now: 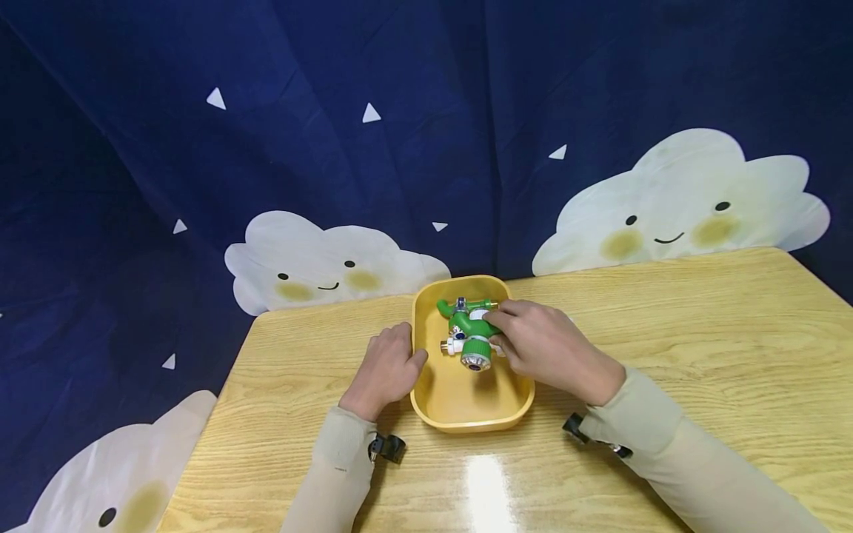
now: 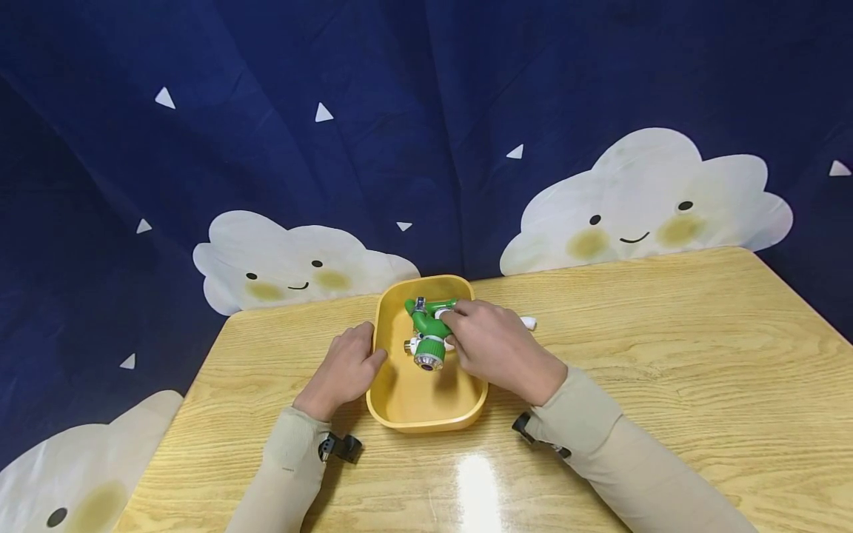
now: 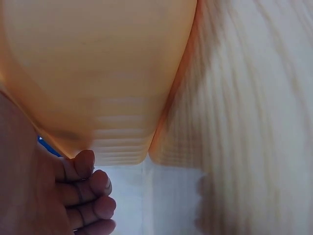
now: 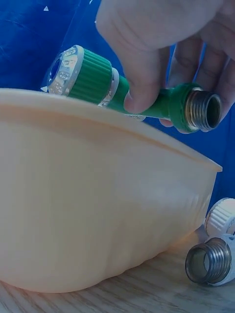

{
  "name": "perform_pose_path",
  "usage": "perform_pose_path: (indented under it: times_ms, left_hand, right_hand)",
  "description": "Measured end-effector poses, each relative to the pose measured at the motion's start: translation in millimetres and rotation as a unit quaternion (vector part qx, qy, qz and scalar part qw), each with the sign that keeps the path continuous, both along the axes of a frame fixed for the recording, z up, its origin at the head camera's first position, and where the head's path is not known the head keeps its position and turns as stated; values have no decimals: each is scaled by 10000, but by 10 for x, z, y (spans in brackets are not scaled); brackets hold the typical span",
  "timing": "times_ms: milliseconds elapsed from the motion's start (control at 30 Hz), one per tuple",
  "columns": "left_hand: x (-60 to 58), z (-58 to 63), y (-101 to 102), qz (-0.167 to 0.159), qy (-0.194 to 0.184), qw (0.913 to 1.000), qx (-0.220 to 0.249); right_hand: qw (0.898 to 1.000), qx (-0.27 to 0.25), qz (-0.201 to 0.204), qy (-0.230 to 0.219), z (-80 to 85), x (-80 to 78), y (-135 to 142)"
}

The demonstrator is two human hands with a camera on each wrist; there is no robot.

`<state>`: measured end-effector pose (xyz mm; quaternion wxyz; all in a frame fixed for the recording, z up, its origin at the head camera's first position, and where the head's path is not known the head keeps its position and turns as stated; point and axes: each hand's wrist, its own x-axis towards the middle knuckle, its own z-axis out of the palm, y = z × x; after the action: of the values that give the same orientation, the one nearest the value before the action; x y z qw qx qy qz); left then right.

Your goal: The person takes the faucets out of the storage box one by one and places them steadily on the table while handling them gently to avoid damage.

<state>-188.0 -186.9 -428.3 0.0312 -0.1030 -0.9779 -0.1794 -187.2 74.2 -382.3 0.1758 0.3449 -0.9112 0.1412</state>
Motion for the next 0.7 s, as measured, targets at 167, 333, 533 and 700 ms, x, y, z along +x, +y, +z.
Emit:
perform_pose_path:
  times_ms: [167,333,533,700]
  left_hand:
    - [4,-5,1,8,-7,10000,34]
    - [5,-4,-1,14,-13,10000,9]
    - [3,-2,-2,-3,-15,10000,-29]
    - [-3,-6,-3,-9,15,10000,-35]
  right_hand:
    - [10000,13,-25,-23,11,-5,15]
    - [9999,77,-54,-65,27,-5,25]
    - [9998,20,-95,-154,43,-8,37]
    - [9998,38,-89,-183,58,-15,47]
